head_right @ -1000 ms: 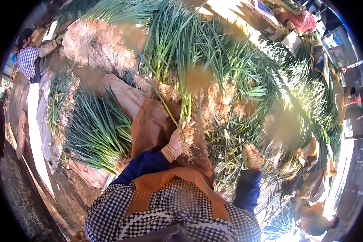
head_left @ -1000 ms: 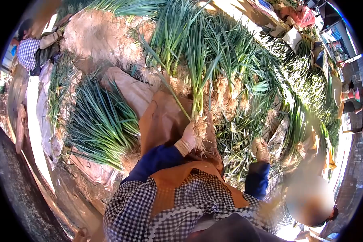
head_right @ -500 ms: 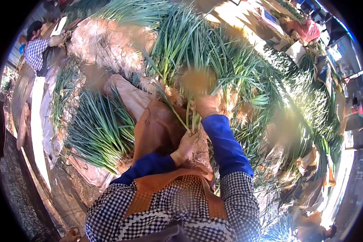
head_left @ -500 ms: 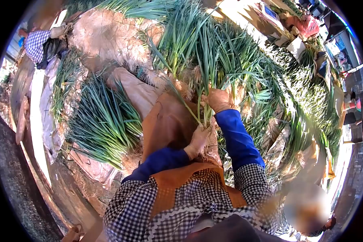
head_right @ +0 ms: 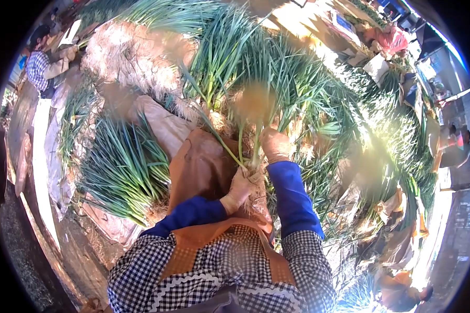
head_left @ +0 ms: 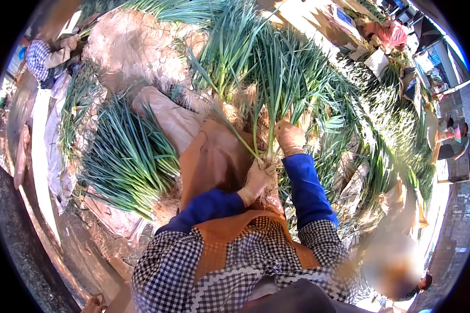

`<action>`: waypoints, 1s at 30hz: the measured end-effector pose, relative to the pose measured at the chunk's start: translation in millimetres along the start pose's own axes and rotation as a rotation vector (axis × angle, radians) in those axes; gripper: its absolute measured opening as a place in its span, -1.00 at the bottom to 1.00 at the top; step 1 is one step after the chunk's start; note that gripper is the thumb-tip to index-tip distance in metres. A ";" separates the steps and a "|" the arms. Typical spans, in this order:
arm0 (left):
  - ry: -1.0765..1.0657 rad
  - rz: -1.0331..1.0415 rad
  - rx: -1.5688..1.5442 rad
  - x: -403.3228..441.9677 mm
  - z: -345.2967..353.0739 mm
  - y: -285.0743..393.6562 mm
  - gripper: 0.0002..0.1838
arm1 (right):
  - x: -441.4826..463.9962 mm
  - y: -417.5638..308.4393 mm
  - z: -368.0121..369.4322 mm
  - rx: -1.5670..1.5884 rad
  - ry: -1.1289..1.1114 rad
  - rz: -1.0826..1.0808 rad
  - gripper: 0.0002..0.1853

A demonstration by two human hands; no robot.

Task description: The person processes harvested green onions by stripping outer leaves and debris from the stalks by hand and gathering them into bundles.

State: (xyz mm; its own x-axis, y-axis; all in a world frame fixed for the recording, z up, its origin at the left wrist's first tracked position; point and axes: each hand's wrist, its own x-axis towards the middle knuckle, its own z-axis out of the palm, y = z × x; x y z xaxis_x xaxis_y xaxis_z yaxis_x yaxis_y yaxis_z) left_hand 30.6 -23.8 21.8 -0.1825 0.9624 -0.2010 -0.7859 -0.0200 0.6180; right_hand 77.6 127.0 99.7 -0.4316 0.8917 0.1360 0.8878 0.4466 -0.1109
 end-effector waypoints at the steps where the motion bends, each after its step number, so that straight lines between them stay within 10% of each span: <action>1: 0.003 -0.001 -0.001 -0.8 -0.2 0.1 -0.72 | -7.0 -3.1 -2.9 0.010 0.111 -0.102 -0.80; 6: 0.032 -0.225 -0.243 -5.5 14.3 42.2 -0.72 | -80.5 -11.6 -58.3 0.897 -0.180 -0.169 -0.67; 10: 0.112 -0.109 -0.086 0.8 2.7 35.0 -0.73 | -156.5 68.4 -90.9 1.510 -0.338 0.293 -0.72; 14: -0.039 -0.230 -0.230 5.1 -11.4 30.7 -0.71 | -216.7 195.8 32.9 0.508 -0.456 0.049 -0.83; 16: -0.153 -0.242 -0.345 10.8 -11.2 29.1 -0.70 | -180.9 173.9 51.7 -0.080 -0.003 -0.708 -0.65; 18: 0.072 -0.352 -0.265 -0.3 -0.6 37.7 -0.72 | -120.9 59.3 -19.3 0.950 -0.247 0.215 -0.63; 23: 0.008 -0.457 -0.443 4.0 -3.2 46.7 -0.74 | -31.2 13.8 61.6 1.500 -0.125 0.131 -0.64; 27: -0.070 -0.446 -0.704 2.3 -7.9 53.1 -0.72 | -33.8 -8.6 29.6 0.547 0.161 0.054 -0.68; 30: 0.019 -0.388 -0.631 2.4 -6.6 53.4 -0.73 | -69.2 -18.3 -22.8 0.659 -0.140 -0.008 -0.71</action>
State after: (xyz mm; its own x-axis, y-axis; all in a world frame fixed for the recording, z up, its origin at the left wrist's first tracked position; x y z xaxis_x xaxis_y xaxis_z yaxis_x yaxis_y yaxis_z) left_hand -15.8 -24.4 49.3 0.1719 0.9273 -0.3326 -0.9851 0.1634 -0.0537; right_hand 94.9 55.5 114.8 -0.4940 0.8693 0.0150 0.6209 0.3648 -0.6939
